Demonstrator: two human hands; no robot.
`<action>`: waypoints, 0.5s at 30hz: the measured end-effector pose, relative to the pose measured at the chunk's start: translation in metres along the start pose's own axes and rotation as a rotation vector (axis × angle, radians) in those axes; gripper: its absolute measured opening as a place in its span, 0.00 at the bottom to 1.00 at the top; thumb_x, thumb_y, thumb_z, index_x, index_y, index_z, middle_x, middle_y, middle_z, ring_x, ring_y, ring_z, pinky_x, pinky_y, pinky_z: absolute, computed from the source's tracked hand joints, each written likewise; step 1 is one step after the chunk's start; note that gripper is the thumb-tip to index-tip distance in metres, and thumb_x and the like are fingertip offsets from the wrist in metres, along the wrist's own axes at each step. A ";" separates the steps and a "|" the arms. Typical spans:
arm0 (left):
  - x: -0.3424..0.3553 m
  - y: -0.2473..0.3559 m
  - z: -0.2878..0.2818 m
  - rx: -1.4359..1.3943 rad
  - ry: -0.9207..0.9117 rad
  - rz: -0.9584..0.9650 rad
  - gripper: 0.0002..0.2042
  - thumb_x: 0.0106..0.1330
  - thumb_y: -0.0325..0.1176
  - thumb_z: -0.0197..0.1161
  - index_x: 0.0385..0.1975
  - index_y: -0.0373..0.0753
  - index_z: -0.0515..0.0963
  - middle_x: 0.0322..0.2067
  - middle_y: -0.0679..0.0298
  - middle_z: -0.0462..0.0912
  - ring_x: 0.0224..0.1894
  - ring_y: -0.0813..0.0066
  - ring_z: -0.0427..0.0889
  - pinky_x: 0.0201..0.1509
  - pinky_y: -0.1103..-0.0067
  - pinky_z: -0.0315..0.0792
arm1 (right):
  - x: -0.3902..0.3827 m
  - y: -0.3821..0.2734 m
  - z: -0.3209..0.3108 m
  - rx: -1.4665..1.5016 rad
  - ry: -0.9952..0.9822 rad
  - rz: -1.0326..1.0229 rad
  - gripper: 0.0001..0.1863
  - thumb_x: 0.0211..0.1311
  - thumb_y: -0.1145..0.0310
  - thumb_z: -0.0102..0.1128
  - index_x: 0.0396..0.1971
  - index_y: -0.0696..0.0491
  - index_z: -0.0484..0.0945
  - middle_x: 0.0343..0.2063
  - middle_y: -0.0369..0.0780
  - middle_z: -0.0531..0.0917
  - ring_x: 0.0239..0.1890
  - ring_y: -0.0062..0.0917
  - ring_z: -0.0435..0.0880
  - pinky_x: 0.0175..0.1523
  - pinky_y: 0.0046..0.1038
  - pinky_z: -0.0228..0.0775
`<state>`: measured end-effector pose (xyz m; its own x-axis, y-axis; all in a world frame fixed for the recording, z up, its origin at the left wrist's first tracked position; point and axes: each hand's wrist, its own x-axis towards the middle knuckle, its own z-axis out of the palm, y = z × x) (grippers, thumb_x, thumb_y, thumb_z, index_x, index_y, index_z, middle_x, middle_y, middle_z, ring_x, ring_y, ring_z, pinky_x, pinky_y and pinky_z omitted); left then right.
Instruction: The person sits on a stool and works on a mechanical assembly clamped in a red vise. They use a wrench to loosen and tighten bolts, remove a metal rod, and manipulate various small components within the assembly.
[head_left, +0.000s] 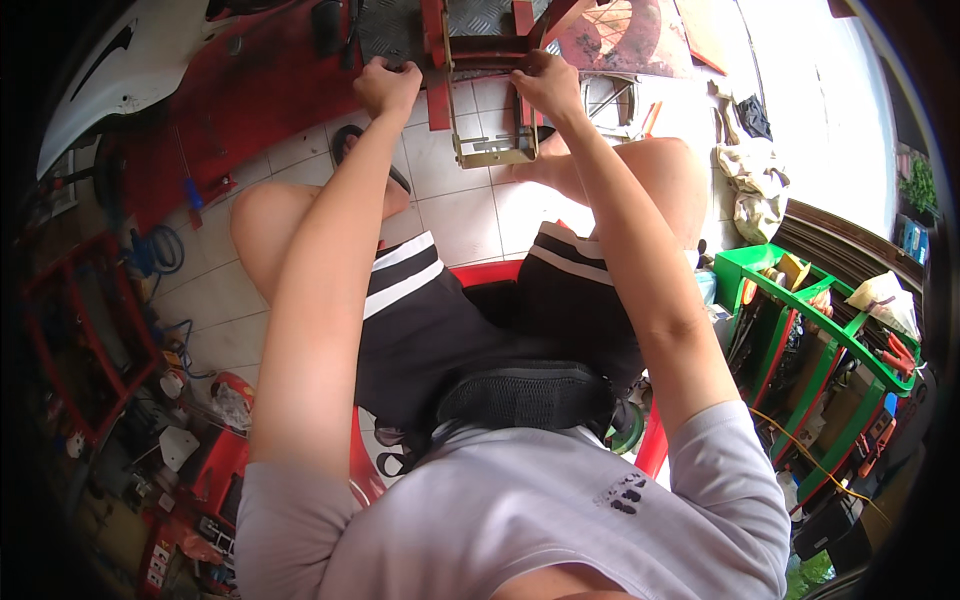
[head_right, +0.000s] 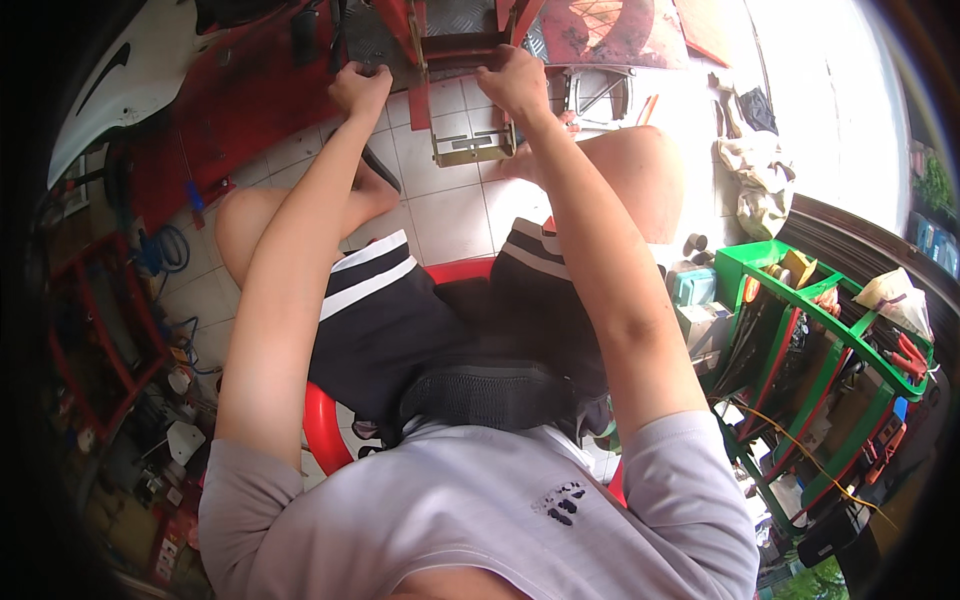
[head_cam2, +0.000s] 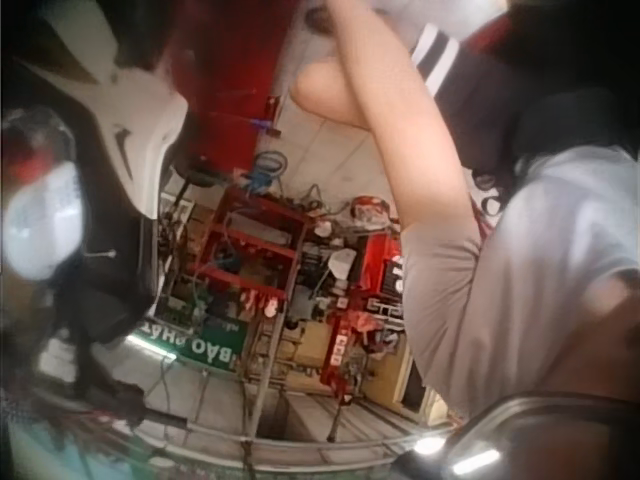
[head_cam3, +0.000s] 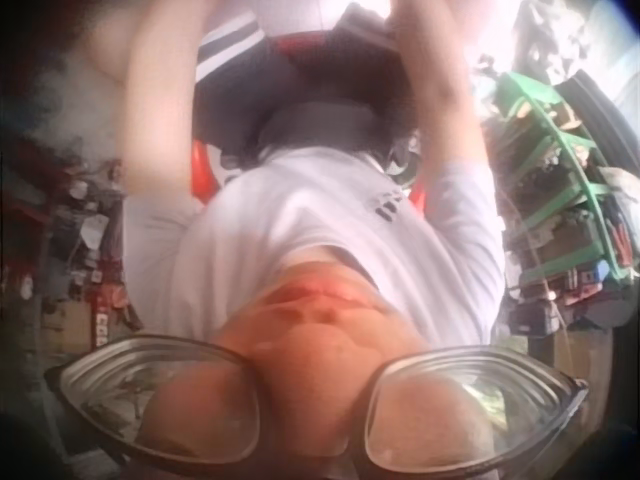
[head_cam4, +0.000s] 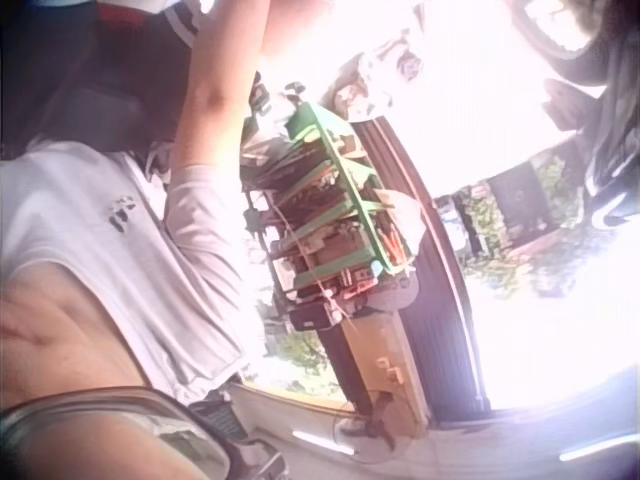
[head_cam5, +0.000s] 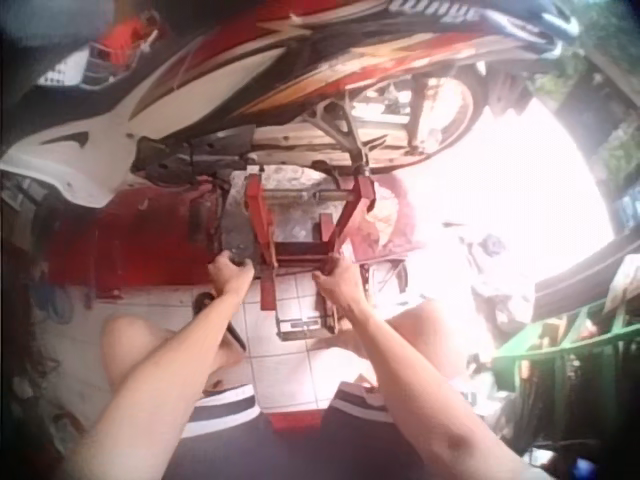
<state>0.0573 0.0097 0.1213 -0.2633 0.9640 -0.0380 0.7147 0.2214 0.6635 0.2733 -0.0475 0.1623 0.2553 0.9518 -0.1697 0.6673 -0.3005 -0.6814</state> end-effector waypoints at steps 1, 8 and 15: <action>-0.009 0.008 -0.006 -0.033 -0.002 0.034 0.14 0.46 0.36 0.64 0.28 0.32 0.78 0.22 0.53 0.82 0.29 0.56 0.82 0.35 0.68 0.76 | 0.002 -0.009 -0.002 -0.017 -0.078 -0.102 0.22 0.44 0.61 0.59 0.42 0.55 0.78 0.33 0.47 0.83 0.40 0.40 0.81 0.49 0.33 0.72; -0.056 0.078 -0.036 -0.853 -0.664 -0.338 0.05 0.57 0.30 0.59 0.30 0.38 0.78 0.26 0.66 0.82 0.27 0.79 0.81 0.30 0.81 0.71 | 0.004 -0.053 -0.048 -0.175 -0.317 -0.559 0.14 0.46 0.66 0.63 0.35 0.53 0.81 0.25 0.42 0.83 0.30 0.32 0.84 0.37 0.29 0.75; -0.060 0.100 -0.025 -0.973 -0.861 -0.557 0.08 0.61 0.32 0.55 0.36 0.38 0.77 0.32 0.64 0.82 0.34 0.74 0.80 0.38 0.78 0.68 | -0.004 -0.050 -0.063 -0.227 -0.119 -0.402 0.12 0.41 0.66 0.62 0.25 0.59 0.79 0.22 0.53 0.79 0.30 0.45 0.81 0.35 0.40 0.75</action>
<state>0.1288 -0.0298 0.2084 0.3658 0.6508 -0.6654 -0.1696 0.7496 0.6398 0.2827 -0.0399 0.2422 -0.1276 0.9917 -0.0137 0.8362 0.1001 -0.5392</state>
